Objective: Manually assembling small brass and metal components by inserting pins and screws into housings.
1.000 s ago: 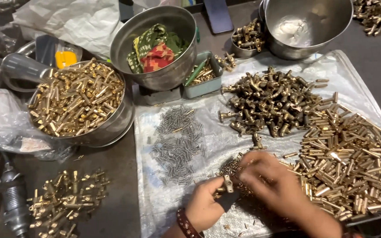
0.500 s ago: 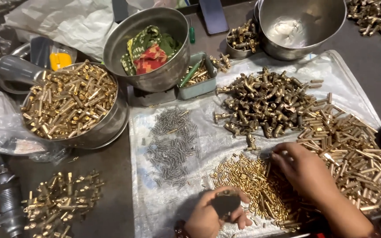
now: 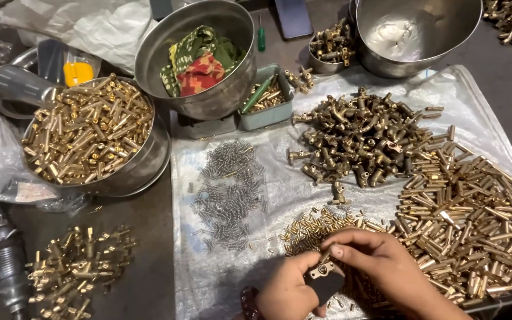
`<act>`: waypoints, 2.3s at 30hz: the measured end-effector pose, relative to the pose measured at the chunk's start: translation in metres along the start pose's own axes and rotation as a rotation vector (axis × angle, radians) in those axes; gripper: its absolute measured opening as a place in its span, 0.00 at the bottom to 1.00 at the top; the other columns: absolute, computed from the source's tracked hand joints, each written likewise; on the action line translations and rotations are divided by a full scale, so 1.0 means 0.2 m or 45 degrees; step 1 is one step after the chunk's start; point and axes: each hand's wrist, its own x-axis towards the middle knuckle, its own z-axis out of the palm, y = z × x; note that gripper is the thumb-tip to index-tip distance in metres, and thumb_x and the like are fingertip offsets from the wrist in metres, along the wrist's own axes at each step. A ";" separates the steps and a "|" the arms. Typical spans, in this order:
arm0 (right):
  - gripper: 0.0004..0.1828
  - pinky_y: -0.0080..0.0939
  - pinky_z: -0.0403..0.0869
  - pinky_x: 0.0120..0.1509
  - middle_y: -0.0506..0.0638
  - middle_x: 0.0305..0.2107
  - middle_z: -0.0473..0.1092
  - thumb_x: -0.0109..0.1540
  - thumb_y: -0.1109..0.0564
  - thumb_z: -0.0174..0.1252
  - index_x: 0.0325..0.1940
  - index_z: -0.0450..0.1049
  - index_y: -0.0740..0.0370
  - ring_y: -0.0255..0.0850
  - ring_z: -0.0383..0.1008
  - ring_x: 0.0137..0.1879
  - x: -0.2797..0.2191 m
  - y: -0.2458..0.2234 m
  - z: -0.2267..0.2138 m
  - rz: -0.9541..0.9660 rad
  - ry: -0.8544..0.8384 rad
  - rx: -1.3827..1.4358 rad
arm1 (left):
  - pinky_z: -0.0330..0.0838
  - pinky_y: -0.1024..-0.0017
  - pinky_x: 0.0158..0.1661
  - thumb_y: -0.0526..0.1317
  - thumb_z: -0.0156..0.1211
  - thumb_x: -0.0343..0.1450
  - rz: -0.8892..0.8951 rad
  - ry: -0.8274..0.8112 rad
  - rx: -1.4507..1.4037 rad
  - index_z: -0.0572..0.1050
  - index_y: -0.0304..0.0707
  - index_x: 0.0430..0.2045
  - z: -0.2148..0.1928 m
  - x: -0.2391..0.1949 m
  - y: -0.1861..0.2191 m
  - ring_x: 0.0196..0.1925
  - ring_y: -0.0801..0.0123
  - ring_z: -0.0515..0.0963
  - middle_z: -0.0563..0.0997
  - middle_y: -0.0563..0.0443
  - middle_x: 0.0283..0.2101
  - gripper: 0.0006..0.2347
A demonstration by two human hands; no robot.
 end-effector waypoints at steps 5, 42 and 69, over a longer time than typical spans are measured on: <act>0.11 0.39 0.75 0.48 0.50 0.32 0.80 0.59 0.58 0.63 0.39 0.84 0.69 0.36 0.78 0.40 0.01 0.03 -0.03 -0.076 -0.091 -0.046 | 0.73 0.80 0.29 0.34 0.62 0.75 0.142 -0.081 0.047 0.76 0.27 0.45 -0.04 0.05 -0.12 0.29 0.79 0.80 0.80 0.54 0.29 0.09; 0.11 0.48 0.71 0.51 0.49 0.32 0.75 0.53 0.58 0.58 0.36 0.83 0.56 0.47 0.73 0.45 0.39 -0.14 0.03 -1.057 0.168 -1.992 | 0.64 0.71 0.13 0.49 0.46 0.78 -0.074 0.196 -0.778 0.74 0.42 0.28 -0.22 0.09 -0.03 0.13 0.71 0.69 0.79 0.48 0.24 0.15; 0.11 0.44 0.77 0.46 0.54 0.42 0.74 0.56 0.59 0.66 0.41 0.74 0.62 0.51 0.77 0.45 0.08 -0.02 0.26 -1.243 0.022 -1.190 | 0.54 0.78 0.12 0.48 0.44 0.78 -0.049 0.289 -0.553 0.71 0.37 0.34 -0.21 0.11 -0.06 0.13 0.75 0.66 0.73 0.52 0.22 0.14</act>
